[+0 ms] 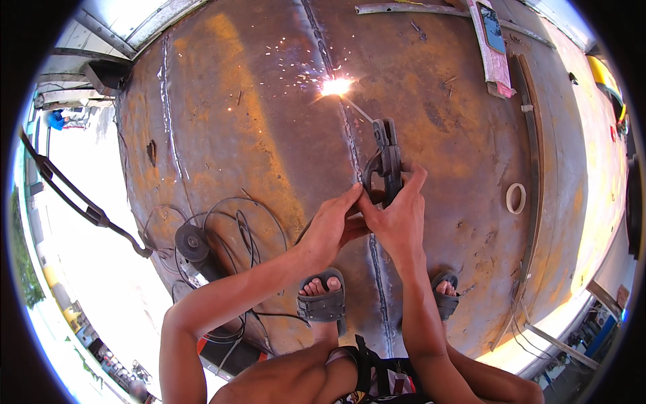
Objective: The person welds a seam on a large curved metal surface using a handheld welding torch. They pause to insert a new welding rod and continue welding along the same seam. The person wears sandals and works in an outdoor or semi-outdoor workshop area.
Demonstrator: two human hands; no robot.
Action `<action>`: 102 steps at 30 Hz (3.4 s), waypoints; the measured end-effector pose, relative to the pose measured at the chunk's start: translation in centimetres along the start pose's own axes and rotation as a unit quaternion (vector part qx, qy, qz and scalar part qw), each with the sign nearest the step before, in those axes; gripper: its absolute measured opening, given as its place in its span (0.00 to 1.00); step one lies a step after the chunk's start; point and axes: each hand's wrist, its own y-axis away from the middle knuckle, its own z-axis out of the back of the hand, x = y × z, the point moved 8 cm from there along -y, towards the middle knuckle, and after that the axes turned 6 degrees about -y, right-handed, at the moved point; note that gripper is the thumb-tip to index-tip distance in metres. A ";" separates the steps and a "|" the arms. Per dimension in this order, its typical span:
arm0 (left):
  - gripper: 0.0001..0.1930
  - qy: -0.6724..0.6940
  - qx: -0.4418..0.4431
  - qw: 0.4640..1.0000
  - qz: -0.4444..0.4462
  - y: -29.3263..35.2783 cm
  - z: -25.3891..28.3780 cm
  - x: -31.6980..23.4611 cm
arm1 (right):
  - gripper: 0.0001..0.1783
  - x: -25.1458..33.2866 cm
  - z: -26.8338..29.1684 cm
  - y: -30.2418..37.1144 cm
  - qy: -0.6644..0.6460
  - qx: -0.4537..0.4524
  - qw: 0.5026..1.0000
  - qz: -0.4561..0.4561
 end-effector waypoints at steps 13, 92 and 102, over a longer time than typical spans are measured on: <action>0.26 -0.002 -0.002 1.000 -0.006 -0.4 0.1 -0.3 | 0.43 0.1 0.1 -0.6 -0.001 0.001 1.000 -0.004; 0.24 0.007 -0.003 1.000 -0.001 -0.7 0.2 0.1 | 0.44 -0.2 0.0 -0.5 -0.005 0.005 1.000 -0.005; 0.25 0.008 0.000 1.000 -0.001 -0.8 0.3 0.3 | 0.41 -0.5 -0.1 -0.4 -0.014 -0.003 1.000 -0.009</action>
